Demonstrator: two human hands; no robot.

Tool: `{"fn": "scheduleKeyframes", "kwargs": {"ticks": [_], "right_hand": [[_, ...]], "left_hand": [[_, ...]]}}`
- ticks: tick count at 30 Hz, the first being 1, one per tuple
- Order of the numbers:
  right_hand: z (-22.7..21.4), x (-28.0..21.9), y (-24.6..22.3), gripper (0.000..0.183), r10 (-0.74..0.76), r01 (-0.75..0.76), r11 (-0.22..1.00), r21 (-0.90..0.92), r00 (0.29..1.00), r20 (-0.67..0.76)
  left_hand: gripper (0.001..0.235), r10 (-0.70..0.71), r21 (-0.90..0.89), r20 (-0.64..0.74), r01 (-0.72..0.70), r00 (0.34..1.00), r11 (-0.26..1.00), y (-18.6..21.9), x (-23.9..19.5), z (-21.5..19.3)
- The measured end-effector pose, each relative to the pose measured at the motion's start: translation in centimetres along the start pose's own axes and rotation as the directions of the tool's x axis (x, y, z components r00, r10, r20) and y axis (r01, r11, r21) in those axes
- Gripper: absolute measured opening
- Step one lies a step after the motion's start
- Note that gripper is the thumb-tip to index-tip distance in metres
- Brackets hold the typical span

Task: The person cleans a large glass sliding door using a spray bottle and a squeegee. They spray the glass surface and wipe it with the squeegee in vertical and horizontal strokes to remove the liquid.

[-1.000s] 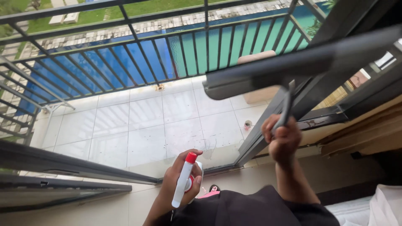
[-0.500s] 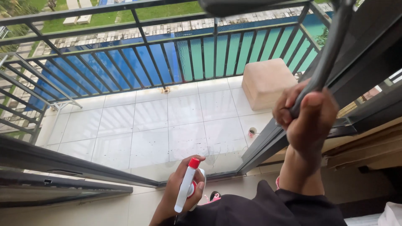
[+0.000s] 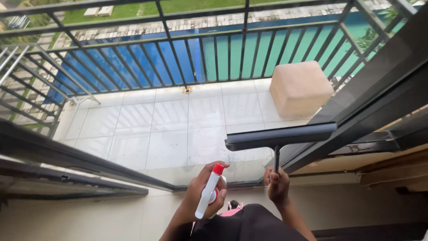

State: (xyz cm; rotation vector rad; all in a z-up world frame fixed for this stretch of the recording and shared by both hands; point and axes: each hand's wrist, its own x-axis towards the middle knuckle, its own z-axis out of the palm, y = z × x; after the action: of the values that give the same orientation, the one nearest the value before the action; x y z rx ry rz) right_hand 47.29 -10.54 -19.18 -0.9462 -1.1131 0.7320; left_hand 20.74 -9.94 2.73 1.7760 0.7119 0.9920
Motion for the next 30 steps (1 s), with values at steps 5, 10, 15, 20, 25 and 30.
{"fn": "scheduleKeyframes", "kwargs": {"ticks": [5,10,15,20,25,30], "right_hand": [[-1.8,-1.5,1.1,0.054,-0.038,0.043,0.995,0.089,0.998,-0.054],[3.9,6.6,-12.1,0.058,-0.341,0.342,0.940,-0.001,0.940,0.025],[11.4,10.4,-17.0,0.062,-0.316,0.309,0.948,0.078,0.944,0.096],[17.2,10.0,-16.4,0.052,-0.306,0.292,0.949,0.118,0.945,0.116],[17.6,7.7,-9.3,0.061,-0.334,0.334,0.942,0.018,0.939,0.086],[18.1,1.6,0.1,0.070,-0.159,0.159,0.987,-0.009,0.981,-0.115]], "left_hand": [[0.050,-0.003,0.031,-0.031,0.004,1.000,1.000,0.1,-1.8,-0.6],[0.050,-0.048,-0.073,-0.064,0.043,0.997,0.996,0.8,-3.3,-1.7],[0.045,0.007,-0.007,-0.145,-0.008,0.989,1.000,1.1,-5.4,-3.8],[0.047,-0.050,0.085,-0.145,0.062,0.988,0.994,0.6,-7.9,-8.2],[0.048,-0.064,0.131,-0.115,0.079,0.991,0.988,-0.6,-9.1,-13.4],[0.048,-0.033,0.085,-0.070,0.039,0.997,0.996,-1.5,-9.7,-18.4]]}}
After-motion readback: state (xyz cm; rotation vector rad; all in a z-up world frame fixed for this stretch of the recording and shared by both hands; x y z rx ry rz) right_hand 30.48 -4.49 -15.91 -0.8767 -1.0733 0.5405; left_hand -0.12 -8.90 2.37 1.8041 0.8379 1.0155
